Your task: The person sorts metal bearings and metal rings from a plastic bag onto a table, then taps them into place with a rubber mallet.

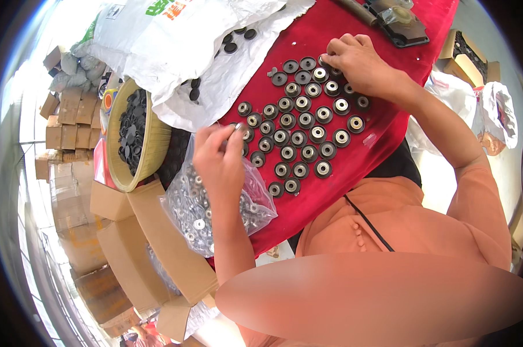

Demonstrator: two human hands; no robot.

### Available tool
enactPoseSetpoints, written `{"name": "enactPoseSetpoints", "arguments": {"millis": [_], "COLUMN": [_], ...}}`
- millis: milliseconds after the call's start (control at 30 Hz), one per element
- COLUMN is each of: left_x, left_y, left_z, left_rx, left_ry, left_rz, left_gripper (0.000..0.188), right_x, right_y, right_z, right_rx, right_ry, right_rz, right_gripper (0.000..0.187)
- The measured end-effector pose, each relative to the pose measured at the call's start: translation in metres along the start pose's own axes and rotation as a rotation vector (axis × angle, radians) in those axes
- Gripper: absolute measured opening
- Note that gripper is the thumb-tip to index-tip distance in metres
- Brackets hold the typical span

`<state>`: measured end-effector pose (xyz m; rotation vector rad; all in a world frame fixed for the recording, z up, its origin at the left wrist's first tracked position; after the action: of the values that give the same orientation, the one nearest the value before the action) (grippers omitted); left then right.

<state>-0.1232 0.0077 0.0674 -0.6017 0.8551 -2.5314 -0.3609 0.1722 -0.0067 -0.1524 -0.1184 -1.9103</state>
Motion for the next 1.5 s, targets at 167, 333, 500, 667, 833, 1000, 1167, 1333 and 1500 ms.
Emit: {"name": "enactPoseSetpoints", "arguments": {"millis": [167,333,500,667,833,1000,1167,1333,1500], "left_x": [0.06,0.098,0.105,0.107,0.107,0.106,0.104,0.102,0.09], "left_y": [-0.006,-0.011,-0.006,-0.004,0.008,0.01,0.01,0.005,-0.01], "left_z": [-0.06,-0.121,-0.143,-0.143,-0.145,-0.142,-0.14,-0.136,-0.133], "left_rx": [0.028,0.158,0.244,0.252,0.233,0.152,0.155,0.189,0.212], "left_ry": [0.258,0.348,0.447,0.404,0.446,0.437,0.417,0.306,0.3], "left_rz": [-0.002,0.034,0.105,0.125,0.159,0.233,0.253,0.144,-0.11], "left_gripper": [0.025,0.015,0.015,0.017,0.019,0.018,0.02,0.016,0.007], "right_x": [0.015,-0.009,-0.023,-0.031,-0.029,-0.022,-0.014,-0.006,0.001], "right_y": [-0.036,-0.062,-0.072,-0.081,-0.076,-0.07,-0.067,-0.068,-0.07], "right_z": [0.009,0.006,0.003,-0.002,-0.001,0.008,0.008,0.005,0.015], "right_rx": [0.268,0.364,0.514,0.581,0.462,0.355,0.301,0.257,0.352], "right_ry": [-0.15,-0.13,-0.057,-0.089,-0.073,0.003,0.044,0.047,0.069], "right_rz": [-0.088,-0.118,-0.137,-0.185,-0.095,-0.115,-0.138,-0.145,-0.234], "right_gripper": [0.032,0.029,0.024,0.021,0.02,0.019,0.017,0.014,0.013]}}
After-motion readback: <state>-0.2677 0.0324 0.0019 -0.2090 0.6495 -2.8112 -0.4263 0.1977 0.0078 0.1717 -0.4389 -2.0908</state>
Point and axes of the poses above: each hand's wrist, its own x-axis towards the middle knuckle, its own z-axis out of the back of the hand, y = z × x, the point moved 6 cm from there along x, towards the middle knuckle, and after that the axes turned 12 degrees about y, right-handed, at the moved point
